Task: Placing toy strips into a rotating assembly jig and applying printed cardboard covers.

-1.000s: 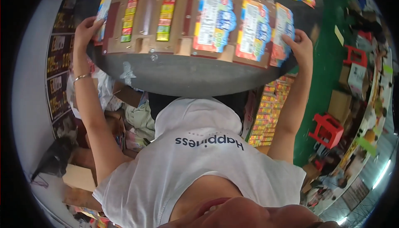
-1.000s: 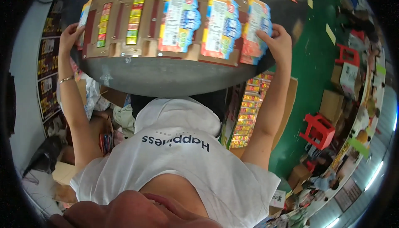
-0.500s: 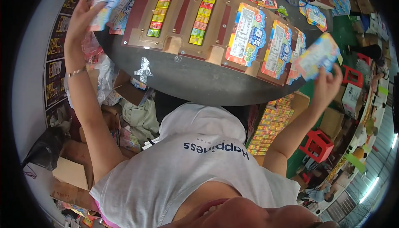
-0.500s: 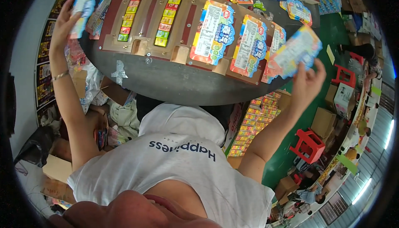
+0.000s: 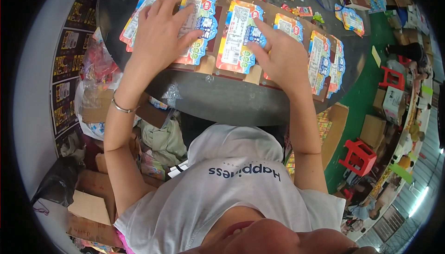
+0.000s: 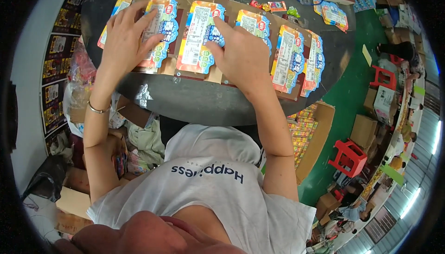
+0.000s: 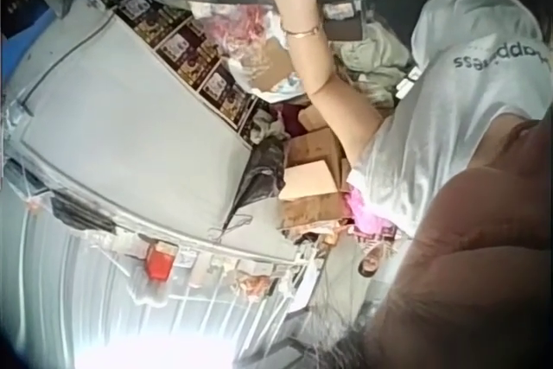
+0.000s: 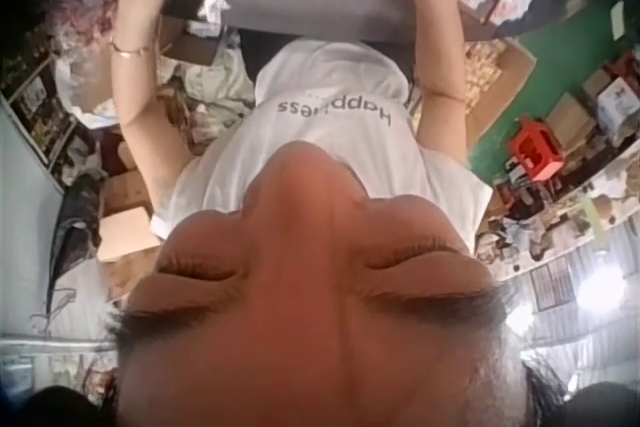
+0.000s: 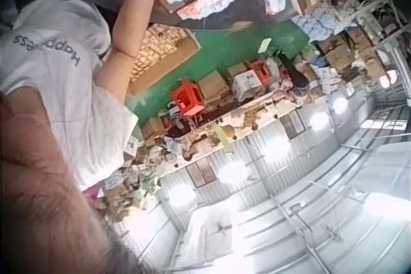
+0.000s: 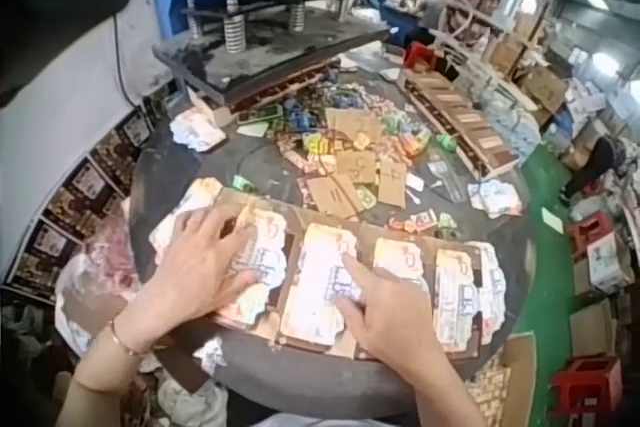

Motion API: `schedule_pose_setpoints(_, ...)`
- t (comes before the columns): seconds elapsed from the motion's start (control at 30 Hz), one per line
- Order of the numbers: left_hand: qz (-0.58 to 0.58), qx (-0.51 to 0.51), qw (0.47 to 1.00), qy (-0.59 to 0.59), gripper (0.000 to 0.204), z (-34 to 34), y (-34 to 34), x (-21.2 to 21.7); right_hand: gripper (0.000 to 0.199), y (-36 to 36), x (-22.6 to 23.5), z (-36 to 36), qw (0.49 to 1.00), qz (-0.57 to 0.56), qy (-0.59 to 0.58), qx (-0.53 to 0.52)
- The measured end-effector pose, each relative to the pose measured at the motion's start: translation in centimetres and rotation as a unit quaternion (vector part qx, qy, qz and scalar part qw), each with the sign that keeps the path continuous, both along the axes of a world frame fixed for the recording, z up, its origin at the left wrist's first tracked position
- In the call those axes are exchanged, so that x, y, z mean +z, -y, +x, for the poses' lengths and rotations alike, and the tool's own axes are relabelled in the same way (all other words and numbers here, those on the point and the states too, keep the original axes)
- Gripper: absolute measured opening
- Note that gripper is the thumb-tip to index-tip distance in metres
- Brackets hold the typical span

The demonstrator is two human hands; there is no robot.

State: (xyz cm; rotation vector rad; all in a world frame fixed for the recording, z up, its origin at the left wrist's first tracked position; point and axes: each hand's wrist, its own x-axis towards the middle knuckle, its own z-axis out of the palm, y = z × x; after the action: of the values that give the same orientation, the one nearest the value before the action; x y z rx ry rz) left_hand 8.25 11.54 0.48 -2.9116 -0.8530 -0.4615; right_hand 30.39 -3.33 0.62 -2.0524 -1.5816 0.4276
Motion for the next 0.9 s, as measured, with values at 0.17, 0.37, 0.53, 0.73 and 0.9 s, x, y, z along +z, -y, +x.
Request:
schedule_pose_setpoints(0.17, -0.088, -0.075, 0.992, -0.046, 0.081, -1.5, -1.3, -0.7, 0.074, 0.4, 0.8, -1.1, 0.986, -0.009, 0.165, 0.000)
schedule_pose_setpoints(0.37, -0.093, -0.037, 0.994, 0.044, 0.080, -2.4, 1.1, 0.7, 0.089, 2.2, 0.4, 1.4, 0.968, 0.136, 0.212, -0.012)
schedule_pose_setpoints(0.53, -0.737, -0.191, 0.566, 0.317, 0.050, -9.1, 11.3, -0.2, 0.104, 9.9, -5.3, 22.4, 0.804, 0.142, 0.403, -0.414)
schedule_pose_setpoints(0.73, -0.728, 0.146, 0.670, 0.005, 0.028, -12.1, 17.2, -12.0, 0.033, 17.4, -13.9, 43.5, 0.767, 0.129, -0.367, -0.511)
schedule_pose_setpoints(0.9, -0.759, 0.153, 0.403, 0.488, 0.052, -9.4, 19.1, -13.5, 0.027, 18.2, -15.0, 37.1, 0.714, 0.216, -0.469, -0.473)
